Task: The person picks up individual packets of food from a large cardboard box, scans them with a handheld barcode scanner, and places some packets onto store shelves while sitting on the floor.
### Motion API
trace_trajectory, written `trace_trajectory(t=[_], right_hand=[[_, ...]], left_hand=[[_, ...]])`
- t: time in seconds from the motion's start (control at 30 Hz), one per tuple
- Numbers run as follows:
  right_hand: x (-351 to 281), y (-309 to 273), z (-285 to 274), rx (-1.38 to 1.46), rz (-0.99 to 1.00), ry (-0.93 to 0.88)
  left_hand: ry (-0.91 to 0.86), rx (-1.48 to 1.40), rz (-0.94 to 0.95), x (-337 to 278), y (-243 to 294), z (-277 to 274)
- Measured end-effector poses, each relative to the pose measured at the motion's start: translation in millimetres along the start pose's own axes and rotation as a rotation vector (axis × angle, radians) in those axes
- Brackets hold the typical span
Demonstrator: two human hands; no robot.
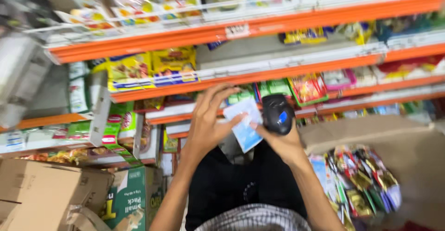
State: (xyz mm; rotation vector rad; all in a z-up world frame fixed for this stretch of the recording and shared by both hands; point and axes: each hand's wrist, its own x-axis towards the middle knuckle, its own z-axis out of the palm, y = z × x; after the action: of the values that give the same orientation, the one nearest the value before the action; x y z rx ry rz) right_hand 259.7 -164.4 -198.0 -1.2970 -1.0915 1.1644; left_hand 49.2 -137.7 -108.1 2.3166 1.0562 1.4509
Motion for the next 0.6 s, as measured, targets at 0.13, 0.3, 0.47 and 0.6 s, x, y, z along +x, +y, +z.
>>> trace_trajectory(t=[0.13, 0.3, 0.47, 0.6], right_hand=[[45.4, -68.6, 7.7, 0.266, -0.127, -0.104], [63.7, -160.5, 54.4, 0.409, -0.210, -0.178], [91.0, -188.2, 84.8, -0.071, -0.767, 0.071], [117.5, -173.9, 79.8, -0.615, -0.950, 0.188]], left_hand=[[-0.137, 0.136, 0.255, 29.2, 20.6, -51.8], [0.114, 0.297, 0.410, 69.2, -14.8, -87.5], [0.358, 0.004, 0.070, 136.6, -60.7, -102.1], [0.186, 0.040, -0.092, 161.9, -92.2, -101.7]])
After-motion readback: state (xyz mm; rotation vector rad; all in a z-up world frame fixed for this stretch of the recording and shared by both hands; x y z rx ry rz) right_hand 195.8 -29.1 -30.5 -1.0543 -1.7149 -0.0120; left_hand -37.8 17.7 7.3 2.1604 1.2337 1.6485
